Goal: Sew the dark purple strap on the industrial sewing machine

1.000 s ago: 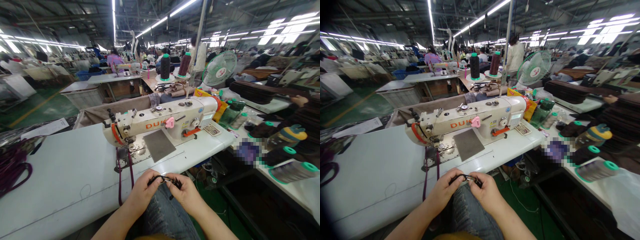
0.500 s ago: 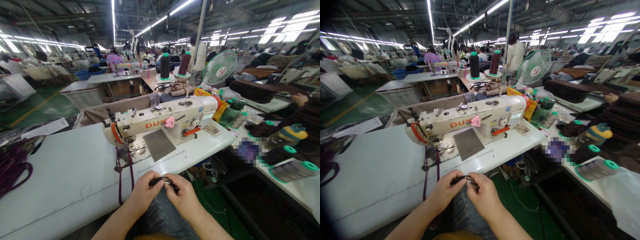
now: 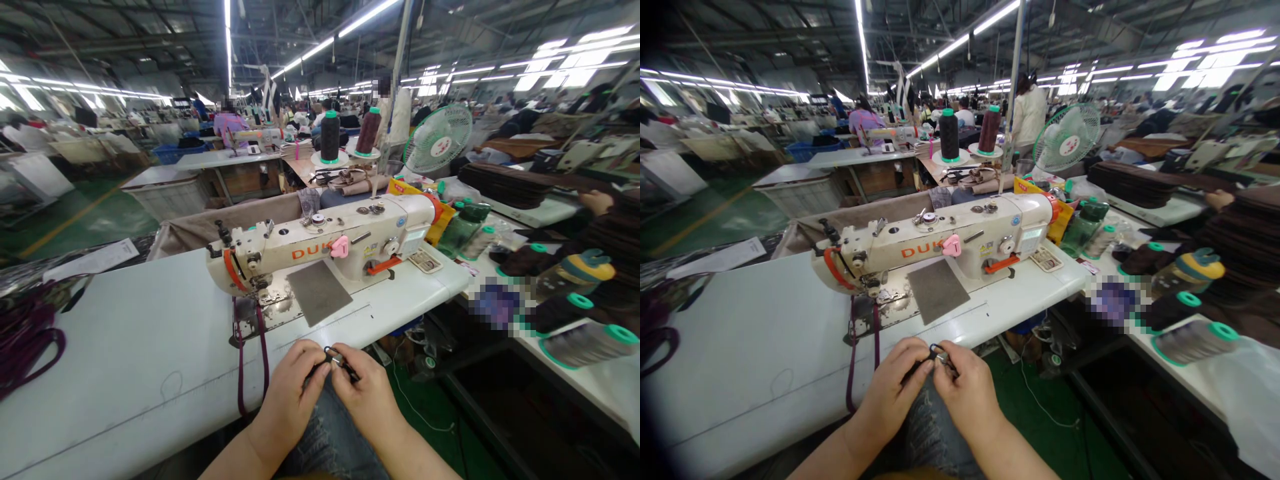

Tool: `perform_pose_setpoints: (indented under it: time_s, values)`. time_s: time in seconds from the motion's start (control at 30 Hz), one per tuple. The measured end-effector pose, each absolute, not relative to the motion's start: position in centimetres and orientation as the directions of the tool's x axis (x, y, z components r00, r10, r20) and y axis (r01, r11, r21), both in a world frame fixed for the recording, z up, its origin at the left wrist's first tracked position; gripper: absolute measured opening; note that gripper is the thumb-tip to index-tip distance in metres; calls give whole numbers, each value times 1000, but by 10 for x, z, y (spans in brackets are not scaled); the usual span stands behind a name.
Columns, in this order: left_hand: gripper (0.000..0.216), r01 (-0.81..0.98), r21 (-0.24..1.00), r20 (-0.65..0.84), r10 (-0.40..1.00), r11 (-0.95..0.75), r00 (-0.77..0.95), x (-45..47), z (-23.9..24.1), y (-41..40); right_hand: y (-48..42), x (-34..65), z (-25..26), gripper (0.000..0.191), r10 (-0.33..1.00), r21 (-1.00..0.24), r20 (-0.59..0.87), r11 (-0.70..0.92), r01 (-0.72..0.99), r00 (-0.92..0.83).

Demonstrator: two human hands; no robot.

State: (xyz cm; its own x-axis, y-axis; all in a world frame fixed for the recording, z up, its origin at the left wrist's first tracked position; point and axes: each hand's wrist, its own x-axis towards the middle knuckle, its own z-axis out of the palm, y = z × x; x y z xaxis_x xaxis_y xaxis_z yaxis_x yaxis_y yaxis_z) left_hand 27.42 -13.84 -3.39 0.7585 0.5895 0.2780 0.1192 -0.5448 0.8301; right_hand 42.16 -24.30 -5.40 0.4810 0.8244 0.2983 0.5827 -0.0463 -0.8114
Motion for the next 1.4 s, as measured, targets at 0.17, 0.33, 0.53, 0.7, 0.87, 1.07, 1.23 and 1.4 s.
perform_pose_setpoints:
  time_s: [0.17, 0.33, 0.53, 0.7, 0.87, 1.07, 1.23, 1.4]
  values:
    - [21, 113, 888, 210, 611, -446, 763, 276, -35, -140, -242, 422, -53, 29, 818, -721, 397, -3, 693, 416]
    - [35, 240, 917, 26, 648, -318, 761, 280, -44, -142, -242, 417, -54, 29, 814, -589, 487, 40, 807, 316]
    - [34, 253, 927, 13, 696, -277, 717, 282, -44, -139, -241, 414, -49, 30, 825, -450, 512, 23, 893, 237]
    - [32, 272, 937, -14, 757, -218, 653, 282, -43, -138, -242, 414, -49, 38, 868, -347, 472, 21, 938, 155]
    - [27, 300, 904, 49, 772, -304, 634, 283, -42, -136, -242, 417, -58, 45, 871, -231, 486, 41, 972, 79]
    - [30, 253, 903, 60, 683, -348, 728, 281, -34, -131, -238, 422, -53, 38, 920, -467, 369, 59, 882, 134]
    - [31, 251, 896, 75, 682, -366, 727, 280, -36, -126, -236, 422, -33, 26, 954, -756, 187, -14, 655, 236]
    - [30, 262, 873, 89, 662, -412, 744, 277, -37, -124, -232, 427, -27, 36, 968, -925, 32, -66, 374, 250]
